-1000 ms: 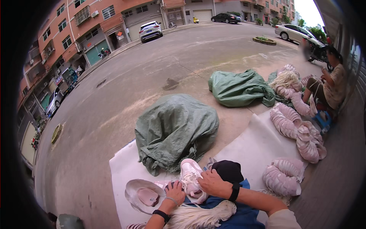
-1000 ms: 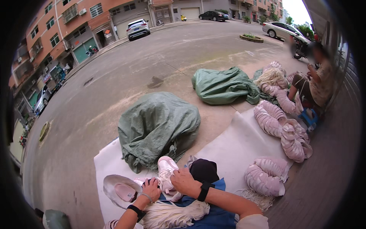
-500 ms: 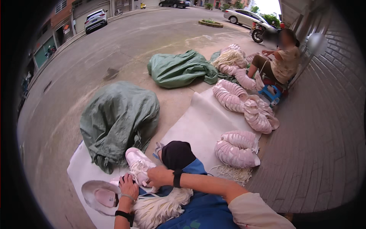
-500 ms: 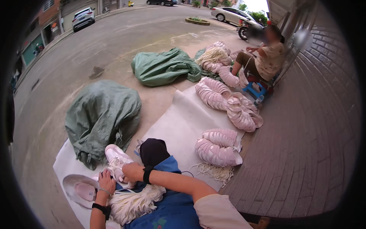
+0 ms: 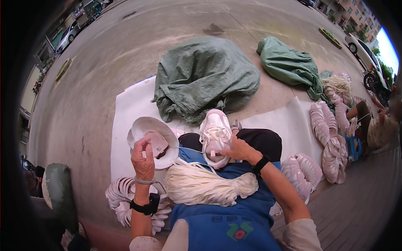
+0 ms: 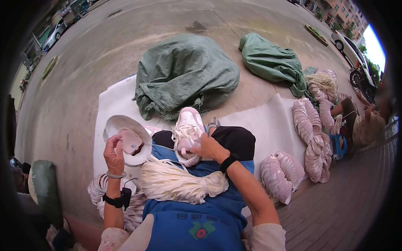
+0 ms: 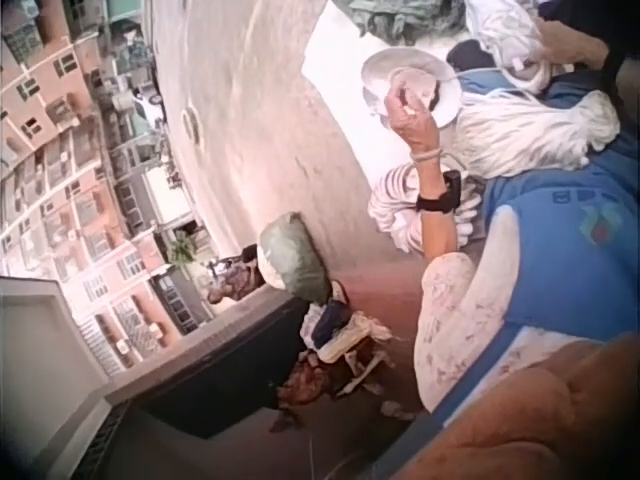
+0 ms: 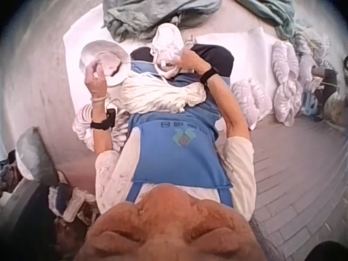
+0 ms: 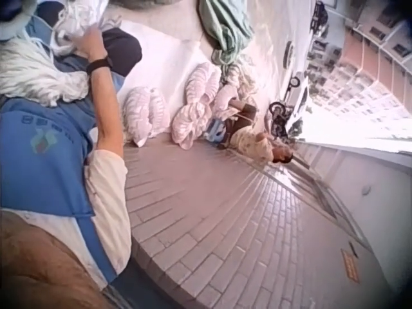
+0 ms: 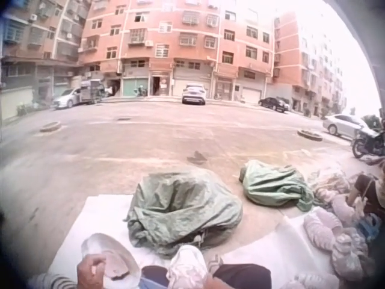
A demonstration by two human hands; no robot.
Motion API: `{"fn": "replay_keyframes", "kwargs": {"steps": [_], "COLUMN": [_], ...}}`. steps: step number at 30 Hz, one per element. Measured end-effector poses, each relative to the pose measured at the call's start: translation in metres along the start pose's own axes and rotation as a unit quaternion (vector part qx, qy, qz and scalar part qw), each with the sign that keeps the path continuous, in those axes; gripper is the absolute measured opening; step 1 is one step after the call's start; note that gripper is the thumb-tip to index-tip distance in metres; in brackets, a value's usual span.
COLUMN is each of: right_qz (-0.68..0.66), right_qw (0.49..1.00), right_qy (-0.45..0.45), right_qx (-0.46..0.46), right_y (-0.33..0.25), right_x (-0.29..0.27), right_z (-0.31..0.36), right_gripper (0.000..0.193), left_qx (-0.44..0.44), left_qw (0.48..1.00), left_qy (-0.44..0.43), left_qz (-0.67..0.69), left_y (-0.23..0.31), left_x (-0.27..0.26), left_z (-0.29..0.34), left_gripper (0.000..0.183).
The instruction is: The recorder is threading laces through the eyelets of pink and white sneakers.
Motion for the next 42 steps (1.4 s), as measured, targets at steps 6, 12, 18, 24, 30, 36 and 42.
{"fn": "replay_keyframes", "kwargs": {"steps": [6,12,18,24,30,36,42], "right_qz": [0.024,-0.025,-0.080,-0.160,-0.203,-0.410,-0.514], "right_qw": [1.000,0.999,0.996,0.985,0.976,0.901,0.840], "right_qy": [0.000,-0.022,0.024,0.068,0.068,-0.140,-0.170], "right_qx": [0.003,0.004,0.028,-0.014,-0.035,0.032,-0.027], "right_y": [-0.007,0.002,0.008,-0.014,-0.013,-0.025,-0.048], "right_x": [0.013,0.014,0.016,-0.006,-0.015,-0.005,-0.005], "right_z": [-0.005,-0.010,-0.005,0.006,0.002,-0.003,-0.004], "right_gripper": [0.076,0.081,0.080,0.088,0.092,0.057,0.051], "left_qx": [-0.121,-0.261,-0.260,-0.253,-0.159,-0.144,-0.171], "left_qw": [0.978,0.961,0.941,0.957,0.952,0.948,0.941], "left_qy": [0.161,0.053,0.007,0.026,-0.017,-0.061,-0.067], "left_qz": [-0.055,-0.070,-0.216,-0.141,-0.262,-0.278,-0.283], "left_y": [-0.045,-0.076,-0.088,-0.100,-0.073,-0.065,-0.060], "left_x": [-0.053,-0.027,-0.009,-0.010,-0.005,-0.003,-0.010], "left_z": [0.060,0.091,0.084,0.060,-0.003,-0.030,-0.033], "left_gripper": [0.020,0.052,0.079,0.053,0.026,0.026,0.022]}}
Point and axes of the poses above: each hand's wrist, its own z-axis away from the middle knuckle, its own x-axis out of the palm, y = z × x, the point moved 6 cm from there along -z, towards the middle knuckle, and after that the axes turned 12 degrees about x, right-handed, at the moved point
